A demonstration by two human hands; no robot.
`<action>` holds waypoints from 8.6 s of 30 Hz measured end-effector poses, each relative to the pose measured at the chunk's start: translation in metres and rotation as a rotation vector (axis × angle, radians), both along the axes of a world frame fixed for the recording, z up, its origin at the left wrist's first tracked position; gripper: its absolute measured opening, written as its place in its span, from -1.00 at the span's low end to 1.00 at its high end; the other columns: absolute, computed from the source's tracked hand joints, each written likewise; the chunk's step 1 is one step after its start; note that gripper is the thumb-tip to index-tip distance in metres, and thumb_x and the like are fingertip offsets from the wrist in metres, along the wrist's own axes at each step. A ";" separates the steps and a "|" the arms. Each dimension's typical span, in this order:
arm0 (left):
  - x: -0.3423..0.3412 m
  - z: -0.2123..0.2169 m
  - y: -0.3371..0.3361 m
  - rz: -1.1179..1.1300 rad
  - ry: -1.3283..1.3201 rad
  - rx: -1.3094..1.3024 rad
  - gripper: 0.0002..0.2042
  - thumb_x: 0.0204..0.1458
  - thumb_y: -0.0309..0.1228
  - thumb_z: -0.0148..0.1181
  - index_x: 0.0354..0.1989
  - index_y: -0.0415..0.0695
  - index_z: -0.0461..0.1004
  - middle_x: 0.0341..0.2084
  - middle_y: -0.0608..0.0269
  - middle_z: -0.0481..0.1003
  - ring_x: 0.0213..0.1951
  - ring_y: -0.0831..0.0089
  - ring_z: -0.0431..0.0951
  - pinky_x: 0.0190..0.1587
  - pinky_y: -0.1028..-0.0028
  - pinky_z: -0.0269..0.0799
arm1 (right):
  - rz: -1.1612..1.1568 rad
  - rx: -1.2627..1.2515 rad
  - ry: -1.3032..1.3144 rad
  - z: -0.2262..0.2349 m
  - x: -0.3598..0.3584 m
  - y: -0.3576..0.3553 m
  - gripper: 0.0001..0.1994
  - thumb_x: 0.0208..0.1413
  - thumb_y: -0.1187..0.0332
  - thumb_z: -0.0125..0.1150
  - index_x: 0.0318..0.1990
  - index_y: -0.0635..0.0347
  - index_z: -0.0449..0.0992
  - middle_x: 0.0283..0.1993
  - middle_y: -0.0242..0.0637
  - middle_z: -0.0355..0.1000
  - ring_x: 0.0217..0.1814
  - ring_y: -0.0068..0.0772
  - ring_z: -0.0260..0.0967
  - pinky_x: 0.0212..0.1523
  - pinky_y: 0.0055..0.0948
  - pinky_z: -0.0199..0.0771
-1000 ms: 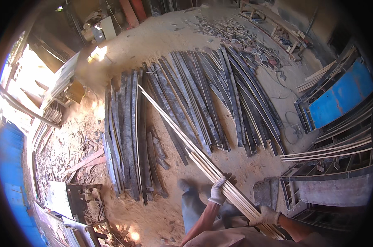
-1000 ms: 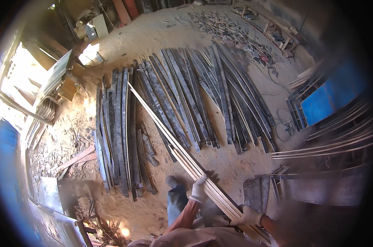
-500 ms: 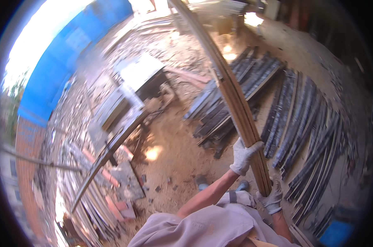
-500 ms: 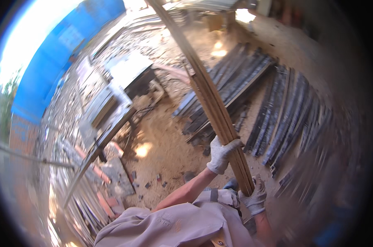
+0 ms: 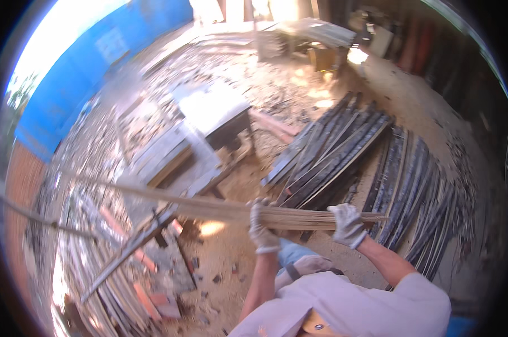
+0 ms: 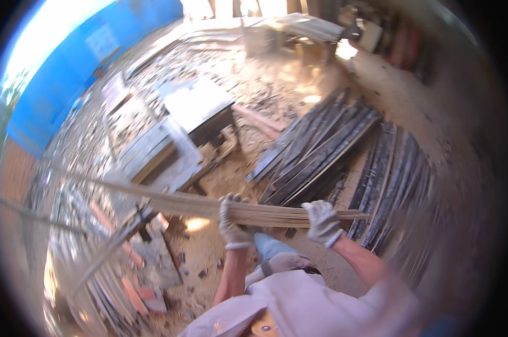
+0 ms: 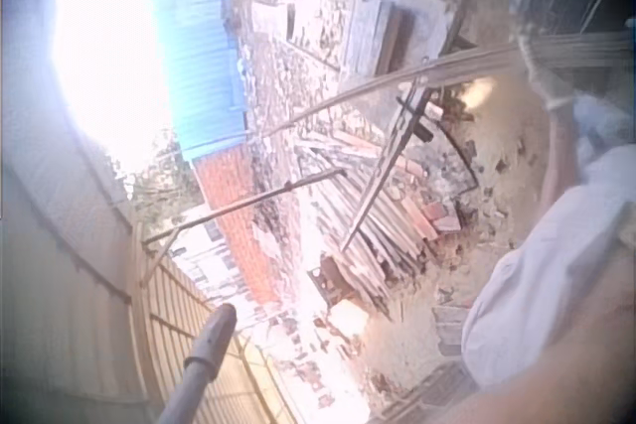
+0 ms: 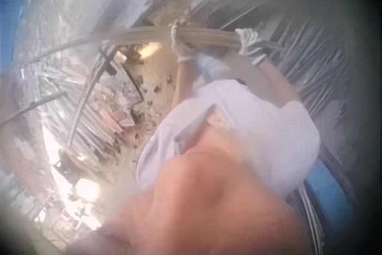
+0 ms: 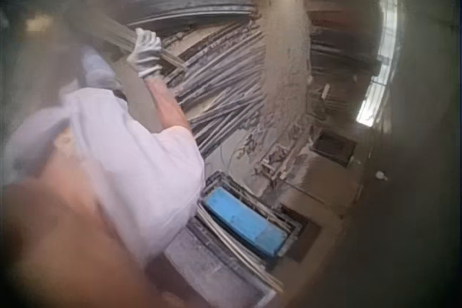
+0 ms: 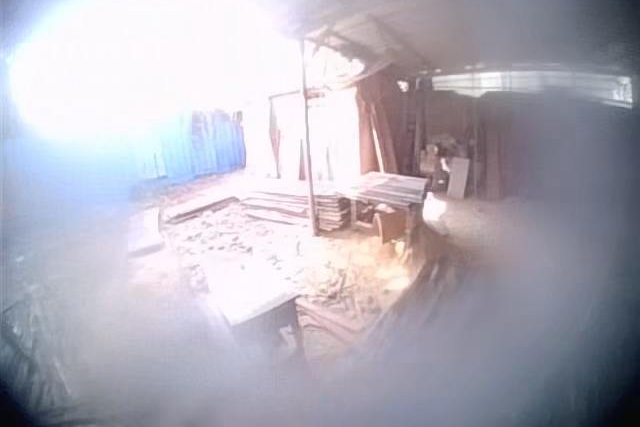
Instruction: The person sits on the floor and sorts thin wooden strips, picking them up and arranging them into a neat stack. They then move to a workbench and continue organizing the strips into piles.
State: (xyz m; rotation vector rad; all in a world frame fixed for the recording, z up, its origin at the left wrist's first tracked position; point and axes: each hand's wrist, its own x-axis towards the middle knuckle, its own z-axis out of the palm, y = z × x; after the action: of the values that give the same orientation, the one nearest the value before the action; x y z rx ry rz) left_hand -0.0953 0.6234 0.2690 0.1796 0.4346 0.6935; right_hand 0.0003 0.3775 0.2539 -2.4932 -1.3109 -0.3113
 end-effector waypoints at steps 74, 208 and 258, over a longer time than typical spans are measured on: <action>0.019 -0.217 0.543 -0.802 1.557 2.107 -0.08 -0.20 0.03 0.58 0.27 -0.24 0.29 0.05 -0.06 0.42 0.13 -0.08 0.40 0.23 -0.01 0.28 | -0.202 0.165 1.638 -0.230 0.233 0.582 -0.19 0.01 0.64 0.02 0.54 0.12 0.24 0.30 -0.21 0.49 0.21 -0.34 0.48 0.20 -0.40 0.48; 0.074 -0.211 0.607 -0.178 1.761 2.313 -0.27 -0.24 0.09 0.57 -0.07 -0.20 0.40 -0.14 0.01 0.42 -0.02 -0.01 0.43 0.02 0.02 0.32 | 0.621 -0.209 -0.167 -0.184 0.187 0.741 -0.39 -0.01 -0.04 0.40 0.12 0.18 0.57 0.13 -0.16 0.49 0.23 -0.15 0.39 0.18 -0.11 0.36; 0.179 0.096 0.644 0.423 0.315 0.466 -0.22 0.01 -0.24 0.57 0.36 -0.16 0.24 0.01 0.17 0.50 0.13 0.23 0.57 0.36 0.06 0.45 | 0.679 0.220 0.756 0.028 0.259 0.764 -0.31 -0.33 0.11 0.77 -0.09 0.22 0.48 -0.25 -0.09 0.44 -0.28 0.00 0.46 -0.26 -0.09 0.48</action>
State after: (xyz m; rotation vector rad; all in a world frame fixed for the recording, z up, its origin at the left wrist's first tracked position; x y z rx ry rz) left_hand 0.0836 1.2675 0.3654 0.6563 0.6159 1.1868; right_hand 0.2593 1.1414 0.2819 -1.5744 -1.5302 0.5544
